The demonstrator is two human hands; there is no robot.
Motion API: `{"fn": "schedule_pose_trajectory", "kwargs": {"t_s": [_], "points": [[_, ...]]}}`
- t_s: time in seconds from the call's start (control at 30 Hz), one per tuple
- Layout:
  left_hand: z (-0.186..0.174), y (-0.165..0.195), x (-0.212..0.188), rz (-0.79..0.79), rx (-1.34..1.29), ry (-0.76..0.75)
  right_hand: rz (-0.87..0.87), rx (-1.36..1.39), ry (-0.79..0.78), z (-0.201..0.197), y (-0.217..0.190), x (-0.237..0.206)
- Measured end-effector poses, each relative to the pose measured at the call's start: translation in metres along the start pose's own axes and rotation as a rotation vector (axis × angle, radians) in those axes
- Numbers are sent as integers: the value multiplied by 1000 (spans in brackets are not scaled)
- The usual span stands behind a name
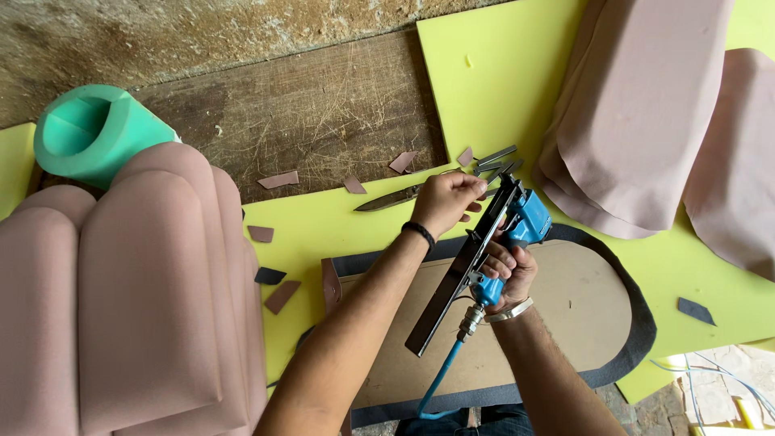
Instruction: The person staples pink fabric onto a shaped wooden board using a pneumatic staple gun. They trim excess fabric with scissors, fold edges, and secure the material around the perimeter to create a finished upholstered panel.
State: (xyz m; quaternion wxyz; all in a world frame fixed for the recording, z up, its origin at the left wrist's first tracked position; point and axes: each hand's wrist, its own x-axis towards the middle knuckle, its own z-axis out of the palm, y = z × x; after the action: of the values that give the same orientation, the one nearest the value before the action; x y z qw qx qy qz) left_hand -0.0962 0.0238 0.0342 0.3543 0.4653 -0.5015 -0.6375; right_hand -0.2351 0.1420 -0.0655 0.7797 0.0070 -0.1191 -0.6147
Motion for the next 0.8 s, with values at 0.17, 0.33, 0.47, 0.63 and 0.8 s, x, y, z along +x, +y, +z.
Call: {"fn": "schedule_pose_trajectory", "kwargs": {"t_s": [0.17,0.33,0.47,0.63,0.8], "points": [[7,-11,9,-17,-58,-78,-3,-26,40,-3,5,-7],[2,-14,14,-68,-136,-113,23,-13,15,-8,7,-8],[-8,-21,13,-178,-280,-158,27,0,2,-9,12,-5],[-17,-28,0,-220,-647,-213,53,-1,3,-4,15,-1],[-13,-27,1,-44,-292,-25,88,-72,46,0,11,1]]}}
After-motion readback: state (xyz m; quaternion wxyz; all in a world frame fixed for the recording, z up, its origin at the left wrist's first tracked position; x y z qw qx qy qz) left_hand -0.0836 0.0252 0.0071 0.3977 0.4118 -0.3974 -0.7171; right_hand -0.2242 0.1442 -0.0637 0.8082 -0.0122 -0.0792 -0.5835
